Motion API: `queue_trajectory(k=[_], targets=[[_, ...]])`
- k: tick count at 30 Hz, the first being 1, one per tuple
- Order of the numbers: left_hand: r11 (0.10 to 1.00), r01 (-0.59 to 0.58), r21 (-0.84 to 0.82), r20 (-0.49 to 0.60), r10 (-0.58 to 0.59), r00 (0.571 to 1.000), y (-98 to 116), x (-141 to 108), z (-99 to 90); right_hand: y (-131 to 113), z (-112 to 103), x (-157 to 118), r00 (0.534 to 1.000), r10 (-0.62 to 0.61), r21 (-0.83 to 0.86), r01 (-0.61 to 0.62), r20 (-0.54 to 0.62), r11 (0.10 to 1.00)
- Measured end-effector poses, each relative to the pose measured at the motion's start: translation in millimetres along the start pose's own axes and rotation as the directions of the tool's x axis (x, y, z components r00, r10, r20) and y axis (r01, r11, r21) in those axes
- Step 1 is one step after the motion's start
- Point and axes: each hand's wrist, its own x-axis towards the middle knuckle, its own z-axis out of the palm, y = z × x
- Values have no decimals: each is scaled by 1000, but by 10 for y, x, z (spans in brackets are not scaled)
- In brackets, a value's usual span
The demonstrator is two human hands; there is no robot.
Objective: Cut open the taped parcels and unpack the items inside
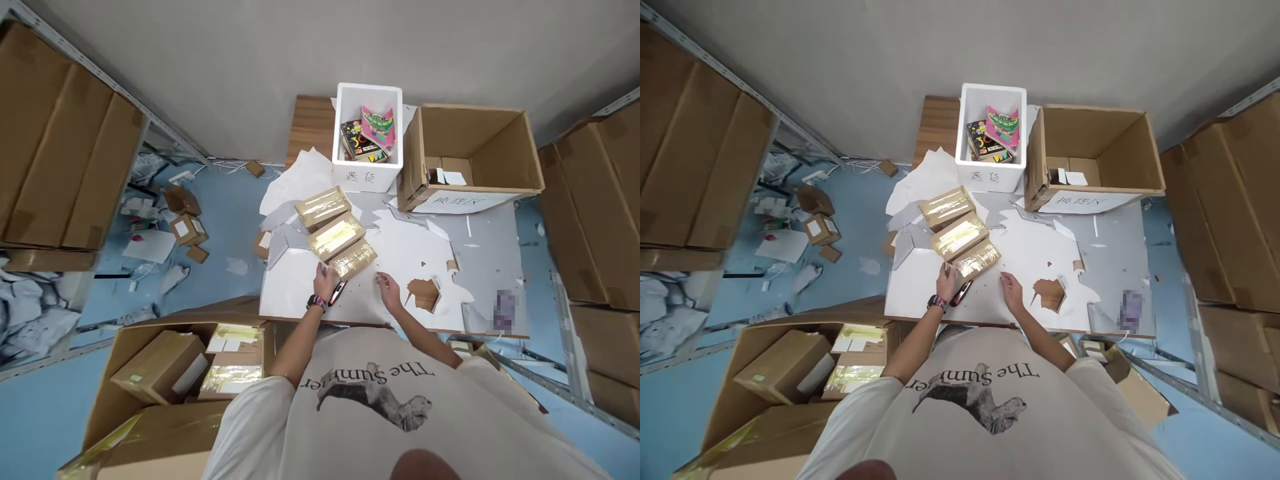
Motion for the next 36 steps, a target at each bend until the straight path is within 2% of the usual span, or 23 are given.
queue_trajectory(k=[2, 3, 5, 8, 10, 12, 15, 17, 21, 25, 27, 29, 31, 32, 34, 36], targets=[[991, 65, 118, -70, -57, 996, -120, -140, -32, -82, 160, -50, 999, -26, -19, 27, 26, 999], [977, 68, 200, -61, -57, 996, -194, -233, -51, -140, 255, -72, 999, -40, -21, 41, 23, 999], [922, -9, 387, 72, -21, 997, -366, -425, -88, -265, 466, -121, 997, -73, -14, 73, 13, 997], [781, -155, 605, 300, -42, 953, -638, -628, -106, -401, 772, -207, 995, -100, 0, 100, 17, 995], [709, -227, 668, 357, -36, 934, -775, -676, -79, -418, 915, -261, 996, -77, 9, 77, 34, 997], [678, -260, 688, 363, -11, 932, -830, -682, -21, -369, 963, -313, 998, -26, 19, 24, 60, 1000], [664, -245, 706, 316, 13, 949, -737, -671, 90, -226, 850, -401, 990, 43, -9, -42, 136, 999], [646, -210, 734, 294, -23, 956, -605, -657, 144, -147, 710, -452, 983, 82, -52, -74, 164, 996], [627, -197, 753, 342, -117, 932, -387, -609, 123, -156, 498, -459, 983, 109, -87, -97, 149, 992], [802, -133, 583, 464, -195, 864, -293, -605, -2, -234, 374, -411, 987, 68, -48, -62, 143, 997], [871, -106, 479, 511, -178, 841, -217, -660, 8, -189, 280, -433, 986, 75, -26, -72, 148, 997], [901, -145, 409, 497, -87, 864, -81, -772, 137, -73, 147, -482, 964, 154, 17, -161, 219, 987], [905, -223, 362, 459, 36, 888, 113, -930, 410, 88, -34, -521, 912, 229, 76, -269, 340, 960], [896, -270, 354, 453, 88, 887, 222, -1018, 594, 176, -145, -523, 895, 229, 104, -288, 382, 952], [879, -348, 327, 487, 159, 859, 435, -1198, 1017, 354, -412, -480, 919, 171, 139, -232, 354, 963], [875, -388, 291, 534, 188, 825, 595, -1364, 1434, 530, -735, -379, 961, 122, 119, -155, 246, 981]])
